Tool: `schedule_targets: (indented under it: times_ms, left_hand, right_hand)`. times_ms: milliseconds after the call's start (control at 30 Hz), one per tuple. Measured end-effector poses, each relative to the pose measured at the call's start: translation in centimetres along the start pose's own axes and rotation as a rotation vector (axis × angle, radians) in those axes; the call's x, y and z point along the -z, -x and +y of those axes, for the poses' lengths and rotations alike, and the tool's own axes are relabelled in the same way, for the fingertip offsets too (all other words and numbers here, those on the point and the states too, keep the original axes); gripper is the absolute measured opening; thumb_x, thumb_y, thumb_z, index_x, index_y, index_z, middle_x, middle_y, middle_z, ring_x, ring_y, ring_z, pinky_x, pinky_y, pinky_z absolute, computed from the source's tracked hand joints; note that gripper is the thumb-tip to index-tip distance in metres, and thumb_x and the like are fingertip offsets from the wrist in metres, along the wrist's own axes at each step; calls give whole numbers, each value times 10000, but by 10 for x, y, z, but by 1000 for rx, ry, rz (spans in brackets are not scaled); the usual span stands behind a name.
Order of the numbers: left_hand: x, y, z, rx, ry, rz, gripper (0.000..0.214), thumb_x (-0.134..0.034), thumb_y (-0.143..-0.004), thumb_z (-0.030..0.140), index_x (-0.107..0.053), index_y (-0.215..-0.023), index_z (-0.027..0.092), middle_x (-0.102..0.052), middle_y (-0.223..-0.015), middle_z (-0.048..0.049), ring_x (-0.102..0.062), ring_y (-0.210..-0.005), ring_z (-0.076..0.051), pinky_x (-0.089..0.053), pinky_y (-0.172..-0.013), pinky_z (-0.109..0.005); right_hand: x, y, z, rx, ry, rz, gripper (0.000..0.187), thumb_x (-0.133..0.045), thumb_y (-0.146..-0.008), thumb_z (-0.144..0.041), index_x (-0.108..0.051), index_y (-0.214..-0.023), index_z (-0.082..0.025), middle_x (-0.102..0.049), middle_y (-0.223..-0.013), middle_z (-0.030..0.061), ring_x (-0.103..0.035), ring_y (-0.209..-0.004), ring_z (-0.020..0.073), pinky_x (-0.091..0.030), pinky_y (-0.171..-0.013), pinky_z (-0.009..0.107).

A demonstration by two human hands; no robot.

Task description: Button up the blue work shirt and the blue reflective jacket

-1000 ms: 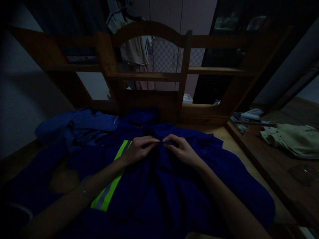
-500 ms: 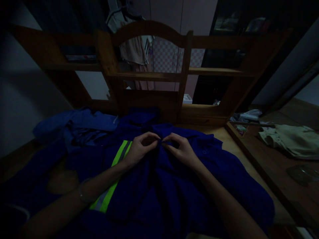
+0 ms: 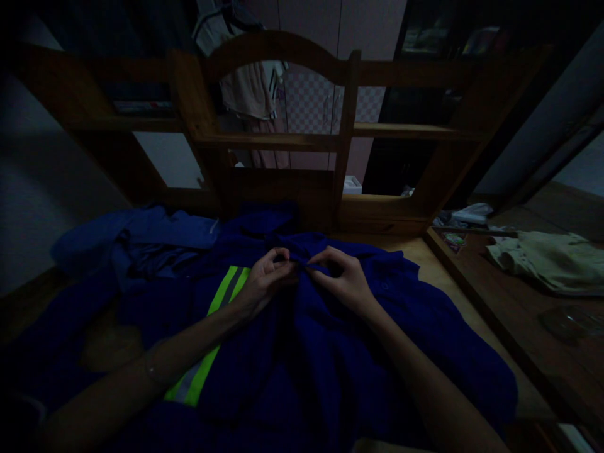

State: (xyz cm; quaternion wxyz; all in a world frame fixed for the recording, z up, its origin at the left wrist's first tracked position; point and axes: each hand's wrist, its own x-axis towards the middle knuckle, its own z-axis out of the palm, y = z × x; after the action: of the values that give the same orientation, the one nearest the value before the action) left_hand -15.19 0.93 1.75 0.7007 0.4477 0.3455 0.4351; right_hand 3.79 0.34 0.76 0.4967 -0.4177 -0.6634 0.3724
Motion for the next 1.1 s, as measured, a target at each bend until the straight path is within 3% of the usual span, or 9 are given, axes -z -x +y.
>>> schedule_targets:
  times_ms: [167,667,733,867,1100]
  left_hand:
    - [-3,1,0,36,-48,-6,286,-696,-754,290,-536,-960,171,-665,-775,-1,-645,-685,-115,-529,-720,-244]
    - [4,2,1,-174,-531,86,240,-673,-757,350,-683,-895,155,-713,-900,-50,-668,-849,-197,-544,-797,-301]
    - [5,2,1,-201,-577,90,231,-662,-765,350,-688,-891,158,-712,-899,-48,-667,-851,-195,-538,-802,-295]
    - [9,0,-2,-223,-627,78,224,-643,-779,342,-683,-907,161,-710,-909,-44,-665,-852,-187,-529,-802,-281]
    - [13,-6,-7,-220,-675,49,242,-593,-816,359,-674,-937,166,-702,-908,-42,-658,-848,-183,-520,-785,-276]
  right_hand:
    - [-1,0,2,-15,-7,7,88,-635,-787,-254,-641,-839,-184,-603,-788,11,-554,-742,151,-420,-682,258]
    - [-2,2,1,-2,44,-20,105,-630,-792,-287,-606,-785,-185,-609,-768,12,-560,-715,151,-439,-656,256]
    - [-2,3,0,13,50,-19,130,-631,-792,-282,-594,-879,-192,-600,-784,9,-559,-720,145,-448,-671,254]
    - [-4,4,-1,110,112,-52,367,-572,-835,-232,-512,-1197,-237,-600,-885,13,-573,-799,145,-460,-772,276]
    - [-4,3,1,216,253,-162,258,-459,-910,-218,-614,-1106,-279,-619,-1011,37,-584,-936,173,-470,-818,299]
